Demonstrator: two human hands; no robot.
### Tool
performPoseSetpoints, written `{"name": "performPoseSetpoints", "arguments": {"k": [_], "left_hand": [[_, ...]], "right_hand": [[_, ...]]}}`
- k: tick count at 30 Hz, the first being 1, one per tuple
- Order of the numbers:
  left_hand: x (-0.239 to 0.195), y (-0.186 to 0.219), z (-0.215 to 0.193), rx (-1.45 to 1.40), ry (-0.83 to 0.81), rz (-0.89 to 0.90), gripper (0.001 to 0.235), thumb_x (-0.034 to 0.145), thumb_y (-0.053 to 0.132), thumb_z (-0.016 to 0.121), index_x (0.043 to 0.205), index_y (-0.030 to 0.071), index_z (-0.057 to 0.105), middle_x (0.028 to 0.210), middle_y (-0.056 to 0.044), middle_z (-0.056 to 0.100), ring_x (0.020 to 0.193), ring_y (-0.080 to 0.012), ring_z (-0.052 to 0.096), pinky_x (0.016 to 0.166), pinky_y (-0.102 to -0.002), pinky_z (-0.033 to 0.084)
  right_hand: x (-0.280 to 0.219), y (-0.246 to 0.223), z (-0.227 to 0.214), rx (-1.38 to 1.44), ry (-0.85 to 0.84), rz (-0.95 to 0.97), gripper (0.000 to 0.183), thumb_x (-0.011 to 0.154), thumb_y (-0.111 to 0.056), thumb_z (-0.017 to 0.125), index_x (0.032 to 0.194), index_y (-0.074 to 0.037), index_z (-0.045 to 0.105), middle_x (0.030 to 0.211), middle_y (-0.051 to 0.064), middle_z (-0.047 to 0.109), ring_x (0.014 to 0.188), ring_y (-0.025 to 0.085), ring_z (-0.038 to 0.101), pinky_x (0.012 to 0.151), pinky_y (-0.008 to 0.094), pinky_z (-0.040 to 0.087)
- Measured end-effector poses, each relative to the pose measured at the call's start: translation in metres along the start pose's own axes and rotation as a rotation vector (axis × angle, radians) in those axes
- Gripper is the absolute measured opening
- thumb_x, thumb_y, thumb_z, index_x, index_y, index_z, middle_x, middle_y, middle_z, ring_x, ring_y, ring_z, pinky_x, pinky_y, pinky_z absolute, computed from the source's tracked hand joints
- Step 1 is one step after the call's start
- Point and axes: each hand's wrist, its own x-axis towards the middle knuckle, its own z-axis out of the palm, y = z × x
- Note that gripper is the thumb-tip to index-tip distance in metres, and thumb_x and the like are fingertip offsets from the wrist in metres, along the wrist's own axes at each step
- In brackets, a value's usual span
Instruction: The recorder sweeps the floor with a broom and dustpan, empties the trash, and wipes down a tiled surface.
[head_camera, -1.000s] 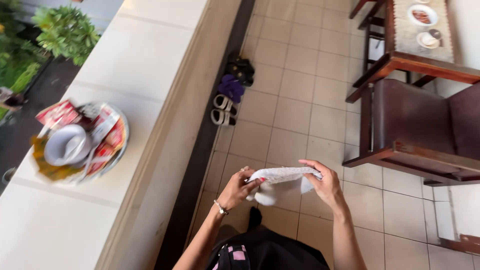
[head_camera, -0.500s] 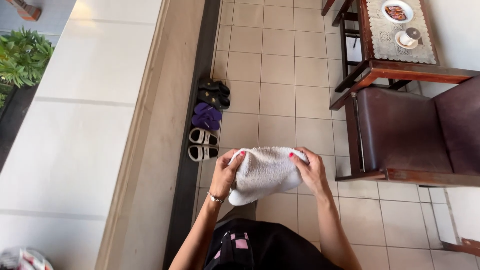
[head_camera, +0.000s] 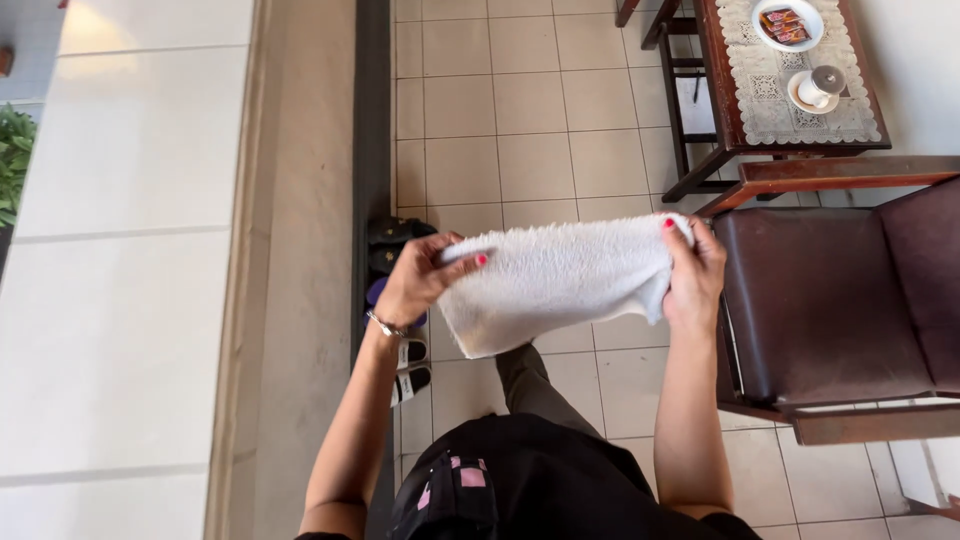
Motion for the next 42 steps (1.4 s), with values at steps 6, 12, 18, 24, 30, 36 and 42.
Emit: {"name": "performPoseSetpoints", "arguments": {"k": [6,12,18,24,30,36,42], "left_hand": [[0.167,-0.015,-0.031,-0.099,0.188,0.038,0.023,0.102,0.027,0.07,0.097,0.004,0.069,0.079,0.008,0.05,0.072,-0.0025,0.04,0.063,-0.021,0.037],[0.319,-0.022,-0.067,-0.182,0.415,0.091,0.032,0.108,0.037,0.064,0.093,0.008,0.062,0.074,0.009,0.046,0.066,-0.0022,0.036,0.058,-0.02,0.032],[0.448,-0.03,-0.119,-0.414,0.533,0.036,0.018,0.102,0.023,0.068,0.104,0.005,0.069,0.071,0.005,0.057,0.055,-0.0013,0.042,0.046,-0.019,0.034],[0.605,-0.06,-0.155,-0.698,0.493,0.055,0.026,0.099,0.001,0.061,0.125,0.001,0.063,0.103,-0.003,0.07,0.08,-0.0043,0.064,0.066,-0.02,0.053],[0.764,-0.083,-0.155,-0.651,0.36,-0.086,0.025,0.097,0.007,0.064,0.121,0.001,0.065,0.1,-0.003,0.071,0.084,-0.008,0.066,0.074,-0.024,0.056],[0.9,-0.116,-0.148,-0.489,0.296,-0.127,0.026,0.106,0.02,0.068,0.108,-0.005,0.067,0.092,-0.003,0.067,0.082,-0.0083,0.058,0.071,-0.027,0.051],[1.045,-0.1,-0.162,-0.42,0.034,-0.064,0.028,0.108,0.016,0.051,0.125,-0.002,0.063,0.11,-0.006,0.07,0.1,-0.01,0.065,0.089,-0.028,0.056]], "right_hand": [[0.166,0.034,0.021,0.065,0.025,0.012,0.013,0.101,-0.008,0.068,0.112,-0.002,0.071,0.101,-0.001,0.07,0.092,0.006,0.062,0.083,0.021,0.052],[0.334,0.061,0.069,0.091,-0.078,0.021,0.011,0.102,-0.013,0.072,0.109,-0.004,0.071,0.097,-0.003,0.068,0.089,0.005,0.058,0.081,0.021,0.049],[0.476,0.121,0.096,0.174,-0.163,0.054,0.015,0.108,-0.015,0.074,0.097,-0.005,0.068,0.089,-0.003,0.061,0.081,0.006,0.051,0.074,0.023,0.044],[0.607,0.146,0.166,-0.052,-0.072,0.095,0.013,0.106,-0.015,0.066,0.112,-0.009,0.076,0.086,-0.003,0.062,0.077,0.006,0.052,0.069,0.022,0.045],[0.728,0.151,0.243,-0.22,-0.156,0.184,0.023,0.105,-0.015,0.057,0.119,-0.014,0.074,0.092,-0.003,0.067,0.078,0.007,0.061,0.066,0.023,0.057],[0.84,0.16,0.283,-0.402,-0.374,0.047,0.027,0.099,-0.016,0.066,0.125,-0.009,0.07,0.113,0.004,0.069,0.097,0.014,0.067,0.08,0.029,0.063],[0.992,0.163,0.297,-0.575,-0.467,-0.168,0.053,0.079,-0.007,0.081,0.129,-0.002,0.064,0.115,0.012,0.061,0.105,0.022,0.066,0.087,0.032,0.063]]}}
